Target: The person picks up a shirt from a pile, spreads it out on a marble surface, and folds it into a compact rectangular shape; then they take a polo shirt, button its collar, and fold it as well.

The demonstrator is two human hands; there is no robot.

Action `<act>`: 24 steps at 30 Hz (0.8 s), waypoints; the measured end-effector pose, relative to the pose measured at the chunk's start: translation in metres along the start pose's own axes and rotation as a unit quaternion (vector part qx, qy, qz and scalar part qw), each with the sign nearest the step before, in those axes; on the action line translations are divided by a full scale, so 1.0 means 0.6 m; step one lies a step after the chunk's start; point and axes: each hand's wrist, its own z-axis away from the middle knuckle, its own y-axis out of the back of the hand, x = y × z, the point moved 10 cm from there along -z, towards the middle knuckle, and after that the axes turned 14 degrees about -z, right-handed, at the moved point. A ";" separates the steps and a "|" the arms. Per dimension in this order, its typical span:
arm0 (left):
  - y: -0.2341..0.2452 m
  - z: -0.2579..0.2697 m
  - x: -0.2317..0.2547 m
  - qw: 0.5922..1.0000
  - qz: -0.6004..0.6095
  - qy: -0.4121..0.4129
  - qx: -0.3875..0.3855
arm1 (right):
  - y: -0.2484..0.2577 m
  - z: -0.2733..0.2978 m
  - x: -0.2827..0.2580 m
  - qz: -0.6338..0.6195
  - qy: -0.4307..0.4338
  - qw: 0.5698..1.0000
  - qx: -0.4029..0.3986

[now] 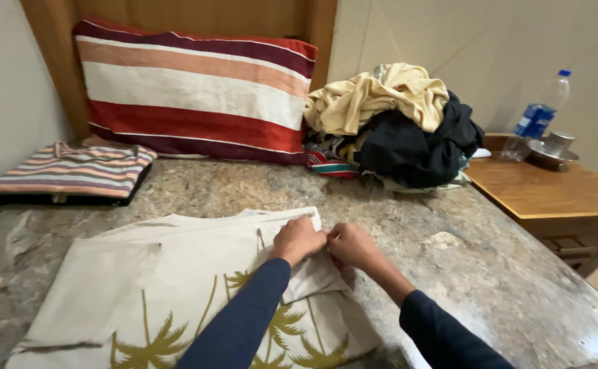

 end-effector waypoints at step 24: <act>-0.069 -0.034 -0.004 0.987 0.104 0.048 -0.110 | -0.013 0.076 0.027 -0.055 -0.074 0.990 -0.107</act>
